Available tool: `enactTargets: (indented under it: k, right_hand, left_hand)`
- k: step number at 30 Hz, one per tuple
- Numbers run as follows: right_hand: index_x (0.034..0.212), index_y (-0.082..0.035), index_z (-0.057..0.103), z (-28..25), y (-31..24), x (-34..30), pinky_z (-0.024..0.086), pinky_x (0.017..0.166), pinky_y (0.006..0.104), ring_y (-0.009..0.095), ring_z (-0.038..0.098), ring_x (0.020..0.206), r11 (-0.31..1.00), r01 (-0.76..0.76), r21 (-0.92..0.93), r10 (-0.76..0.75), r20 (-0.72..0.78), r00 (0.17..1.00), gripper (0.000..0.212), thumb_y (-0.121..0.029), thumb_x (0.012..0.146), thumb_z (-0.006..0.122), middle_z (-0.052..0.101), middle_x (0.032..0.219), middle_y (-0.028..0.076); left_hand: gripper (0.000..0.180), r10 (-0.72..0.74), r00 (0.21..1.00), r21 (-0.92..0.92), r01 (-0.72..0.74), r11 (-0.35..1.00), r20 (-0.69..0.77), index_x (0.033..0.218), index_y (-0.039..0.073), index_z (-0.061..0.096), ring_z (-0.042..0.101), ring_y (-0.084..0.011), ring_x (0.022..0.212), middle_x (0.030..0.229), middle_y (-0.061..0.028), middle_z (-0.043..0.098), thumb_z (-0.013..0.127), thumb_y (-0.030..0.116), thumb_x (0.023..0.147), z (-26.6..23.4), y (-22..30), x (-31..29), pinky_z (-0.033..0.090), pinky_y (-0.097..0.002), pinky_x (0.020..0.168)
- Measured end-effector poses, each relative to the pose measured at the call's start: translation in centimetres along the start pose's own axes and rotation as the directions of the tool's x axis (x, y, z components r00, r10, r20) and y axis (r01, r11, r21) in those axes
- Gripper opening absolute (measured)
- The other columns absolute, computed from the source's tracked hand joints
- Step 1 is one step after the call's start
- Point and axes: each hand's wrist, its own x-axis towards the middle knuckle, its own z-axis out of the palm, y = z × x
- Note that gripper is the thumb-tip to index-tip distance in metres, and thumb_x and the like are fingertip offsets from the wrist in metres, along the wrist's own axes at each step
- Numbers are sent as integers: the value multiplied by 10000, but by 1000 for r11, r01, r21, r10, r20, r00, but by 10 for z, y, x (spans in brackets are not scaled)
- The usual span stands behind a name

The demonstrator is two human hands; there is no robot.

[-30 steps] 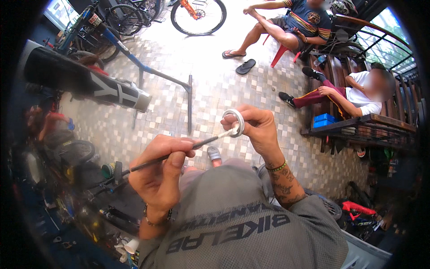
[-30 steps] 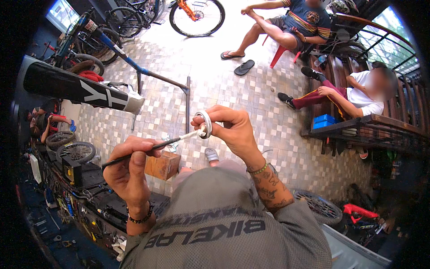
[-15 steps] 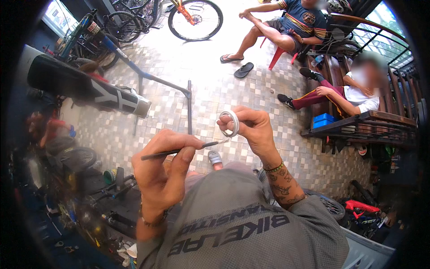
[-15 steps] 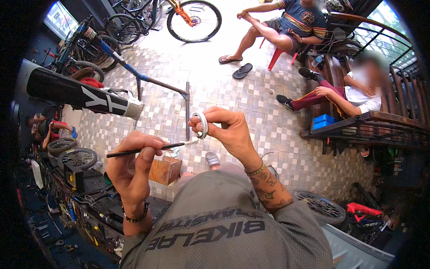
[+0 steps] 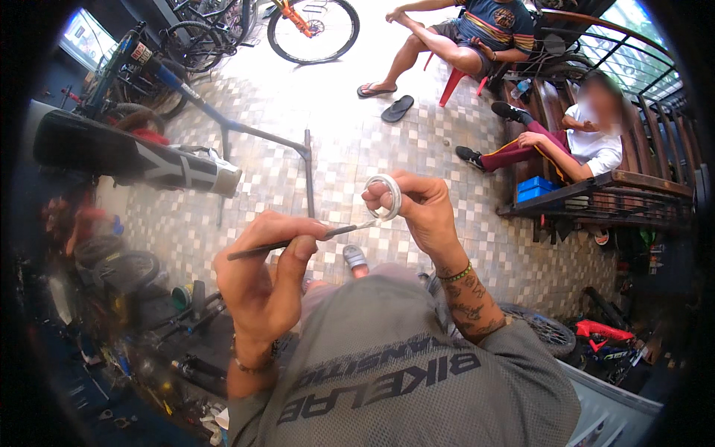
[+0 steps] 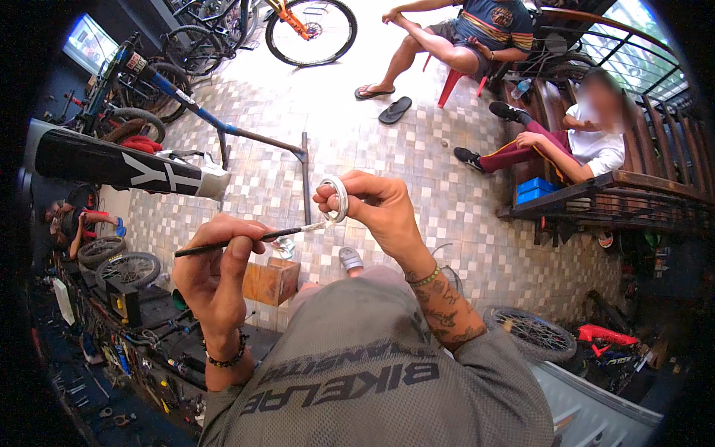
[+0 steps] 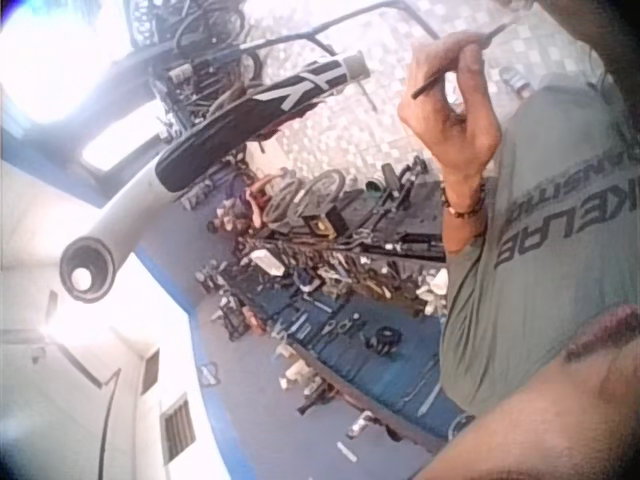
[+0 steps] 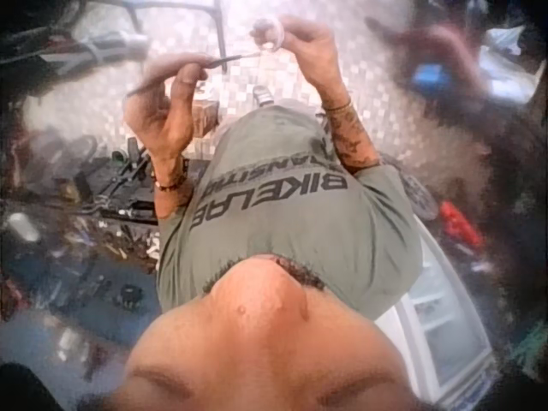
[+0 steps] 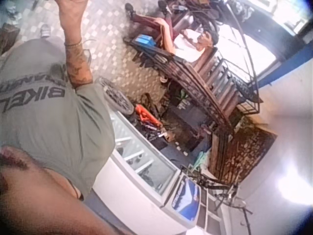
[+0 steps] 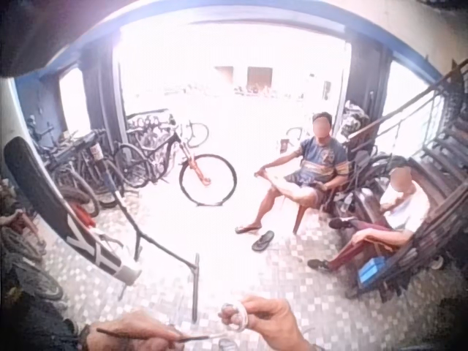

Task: The person applies grease to a bicycle fork seal using a small brush, then inserts the seal into the fork tube and taps it into place with a hammer. The work is performed in a bicycle repair shop with other people present.

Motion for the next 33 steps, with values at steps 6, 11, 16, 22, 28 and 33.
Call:
enactTargets:
  k: [6, 11, 16, 22, 28, 33]
  right_hand:
    - [1103, 22, 782, -4, -4, 1, 618, 904, 332, 205, 745, 989, 999, 30, -38, -28, 51, 998, 193, -63, 929, 775, 755, 1049, 127]
    - [1110, 16, 783, -3, 2, 5, 609, 903, 326, 198, 745, 986, 998, 47, -40, -45, 56, 997, 190, -61, 937, 767, 755, 1047, 118]
    - [1111, 15, 782, -4, 4, 2, 602, 910, 329, 195, 745, 984, 999, 49, 24, -50, 41, 998, 181, -64, 950, 754, 757, 1042, 118]
    - [1095, 31, 777, -3, -1, 2, 611, 910, 331, 188, 745, 978, 997, 2, 80, 1, -48, 999, 172, -45, 942, 755, 759, 1035, 119]
    - [1110, 34, 773, -2, 2, -1, 601, 892, 320, 181, 739, 964, 1000, -8, 3, 8, -101, 995, 201, -100, 963, 744, 760, 1058, 118]
    - [1144, 2, 774, -5, -6, -1, 596, 912, 287, 158, 737, 993, 996, 25, 84, -15, -113, 993, 208, -114, 974, 745, 770, 1063, 96]
  left_hand:
    - [128, 45, 999, 84, -47, 995, 26, 1049, -51, 727, 649, -188, 797, 916, -133, 730, 656, -56, 942, 4, 11, 4, 494, -303, 711]
    - [139, 28, 999, -46, -29, 998, -36, 1050, -51, 725, 665, -190, 861, 974, -145, 744, 637, -76, 945, 16, 11, 10, 511, -306, 762]
    - [137, 17, 996, -81, -24, 996, -85, 1051, -57, 723, 660, -177, 875, 995, -158, 746, 629, -78, 954, 16, 4, 4, 505, -287, 759]
    - [119, -66, 992, -77, 58, 995, -107, 1041, -76, 719, 654, -166, 813, 995, -175, 743, 624, -55, 972, 11, 0, -4, 502, -268, 716]
    - [139, 157, 979, 75, -148, 986, -132, 1038, -83, 716, 668, -228, 798, 953, -197, 752, 649, -100, 916, 35, -2, -5, 526, -307, 731]
    - [149, 103, 990, 122, -91, 988, -94, 1021, -78, 698, 670, -252, 818, 934, -204, 738, 604, -119, 914, 30, -3, -18, 533, -341, 744]
